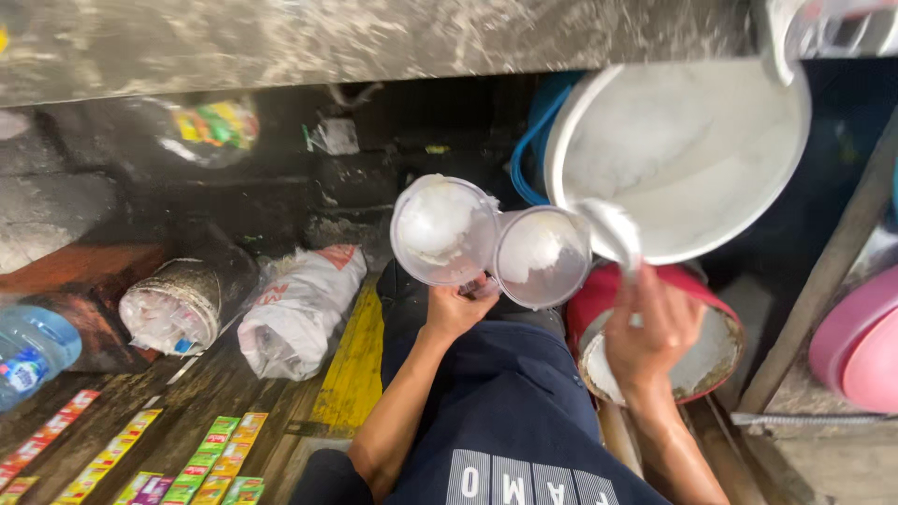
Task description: The person adds various ingredients including a yellow liquid, a white powder, and ice into two blender cups. They then place the cups on a blender base, secure the lids, and operate the blender. Finally, they scoop a dark granular ingredient into a separate cup.
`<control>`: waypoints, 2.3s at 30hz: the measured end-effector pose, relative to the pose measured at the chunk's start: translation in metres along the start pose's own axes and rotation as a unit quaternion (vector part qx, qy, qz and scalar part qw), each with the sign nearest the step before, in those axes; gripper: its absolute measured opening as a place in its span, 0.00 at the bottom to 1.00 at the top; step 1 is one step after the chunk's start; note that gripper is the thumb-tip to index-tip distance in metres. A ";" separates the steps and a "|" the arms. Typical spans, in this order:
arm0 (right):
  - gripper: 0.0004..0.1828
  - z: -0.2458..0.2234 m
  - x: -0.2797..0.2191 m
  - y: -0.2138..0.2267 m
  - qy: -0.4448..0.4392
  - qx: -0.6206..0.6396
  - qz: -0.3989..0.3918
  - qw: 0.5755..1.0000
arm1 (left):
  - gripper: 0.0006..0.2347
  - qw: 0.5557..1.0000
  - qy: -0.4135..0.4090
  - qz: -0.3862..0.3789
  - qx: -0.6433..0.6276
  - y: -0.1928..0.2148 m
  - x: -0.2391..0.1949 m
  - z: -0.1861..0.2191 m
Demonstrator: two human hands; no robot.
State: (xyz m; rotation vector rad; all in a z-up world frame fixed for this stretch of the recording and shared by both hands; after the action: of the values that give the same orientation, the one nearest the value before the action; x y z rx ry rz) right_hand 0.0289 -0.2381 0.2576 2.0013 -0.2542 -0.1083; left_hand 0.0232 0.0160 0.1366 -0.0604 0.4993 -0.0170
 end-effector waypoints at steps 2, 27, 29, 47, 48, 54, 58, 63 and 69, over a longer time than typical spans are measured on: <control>0.12 0.015 0.002 0.000 -0.014 -0.016 0.020 1.000 | 0.10 1.000 -0.010 0.000 0.013 0.012 -0.010 0.025; 0.14 -0.663 0.067 -0.359 0.066 0.314 -0.452 0.833 | 0.05 0.788 -0.102 0.598 -0.107 0.707 -0.114 0.111; 0.15 -0.768 0.071 -0.399 0.144 0.427 -0.443 0.775 | 0.06 0.775 -0.073 0.620 -0.098 0.753 -0.115 0.121; 0.15 -1.015 0.153 -0.596 -0.017 0.712 -0.122 0.692 | 0.05 0.861 -0.186 0.472 -0.029 1.140 0.198 0.254; 0.15 -1.004 0.153 -0.578 -0.036 0.695 -0.080 0.714 | 0.05 0.869 -0.203 0.451 0.006 1.142 0.216 0.257; 0.13 -1.010 0.139 -0.524 -0.100 0.646 0.070 0.753 | 0.07 0.925 -0.247 0.283 0.058 1.169 0.307 0.292; 0.15 -1.039 0.108 -0.483 -0.065 0.626 0.161 0.760 | 0.13 0.947 -0.309 0.084 0.008 1.198 0.318 0.311; 0.20 -1.116 0.067 -0.431 -0.026 0.389 0.153 0.908 | 0.12 0.963 -0.257 -0.006 0.084 1.269 0.290 0.304; 0.22 -1.234 0.046 -0.428 -0.035 0.294 0.101 0.950 | 0.18 0.950 -0.254 0.111 0.142 1.376 0.267 0.317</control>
State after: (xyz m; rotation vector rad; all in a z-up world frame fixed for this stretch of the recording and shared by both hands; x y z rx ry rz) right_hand 0.3630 1.0171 0.4042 2.5491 -0.5906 0.0339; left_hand 0.4116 1.3983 0.2016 0.2691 -0.0183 0.1446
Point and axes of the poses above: each hand's wrist, its own x-axis towards the middle knuckle, its own y-axis out of the back of the hand, z = x × y, the point moved 2 cm from there along x, towards the middle knuckle, and after that the axes turned 3 degrees about x, right-handed, at the moved point
